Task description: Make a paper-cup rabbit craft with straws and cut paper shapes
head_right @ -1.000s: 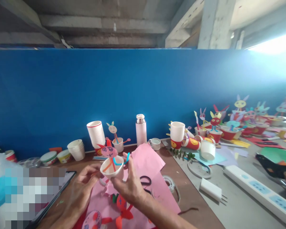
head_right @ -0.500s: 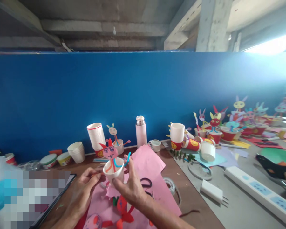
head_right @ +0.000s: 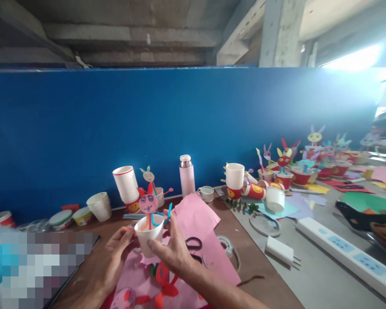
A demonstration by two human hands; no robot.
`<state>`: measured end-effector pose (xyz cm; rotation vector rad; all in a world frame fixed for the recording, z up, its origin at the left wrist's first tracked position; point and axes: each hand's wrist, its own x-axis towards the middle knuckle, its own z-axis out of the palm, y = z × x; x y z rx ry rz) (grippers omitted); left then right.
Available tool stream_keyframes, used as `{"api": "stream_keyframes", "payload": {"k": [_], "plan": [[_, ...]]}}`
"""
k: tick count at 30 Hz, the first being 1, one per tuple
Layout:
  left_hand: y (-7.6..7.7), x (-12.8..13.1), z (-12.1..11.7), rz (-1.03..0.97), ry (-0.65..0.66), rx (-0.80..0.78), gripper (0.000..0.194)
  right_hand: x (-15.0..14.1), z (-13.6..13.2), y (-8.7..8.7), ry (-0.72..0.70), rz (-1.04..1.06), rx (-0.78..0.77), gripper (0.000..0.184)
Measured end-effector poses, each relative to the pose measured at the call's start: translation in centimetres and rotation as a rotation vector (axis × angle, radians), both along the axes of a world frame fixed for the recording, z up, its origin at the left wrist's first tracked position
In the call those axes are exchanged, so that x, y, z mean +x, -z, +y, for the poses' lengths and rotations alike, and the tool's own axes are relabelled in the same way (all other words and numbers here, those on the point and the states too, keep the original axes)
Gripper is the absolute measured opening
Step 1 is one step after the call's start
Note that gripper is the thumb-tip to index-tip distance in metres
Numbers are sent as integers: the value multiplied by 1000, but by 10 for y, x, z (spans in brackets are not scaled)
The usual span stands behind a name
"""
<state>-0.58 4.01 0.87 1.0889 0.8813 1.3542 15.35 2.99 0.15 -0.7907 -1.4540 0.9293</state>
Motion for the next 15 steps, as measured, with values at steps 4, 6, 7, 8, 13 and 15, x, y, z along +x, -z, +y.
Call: {"api": "stream_keyframes", "payload": {"k": [4,6,7,8,13,15], "plan": [[1,1,0,58,-18,29,16,1,1,-1,-32,34,5,62],[0,1,-1,105,-22,38,16,1,1,-1,-36,36,20,57],[-1,1,-2,134,-25,44,16,1,0,-1,-35,36,26,54],[-2,1,-3,164,-31,55,16,1,0,-1,-32,31,28,53],[-7,2,-7,290,-109,116,18,0,2,4,-2,-2,4,52],[-6,2,-7,285,-118,116,18,0,3,7,-10,10,0,55]]}}
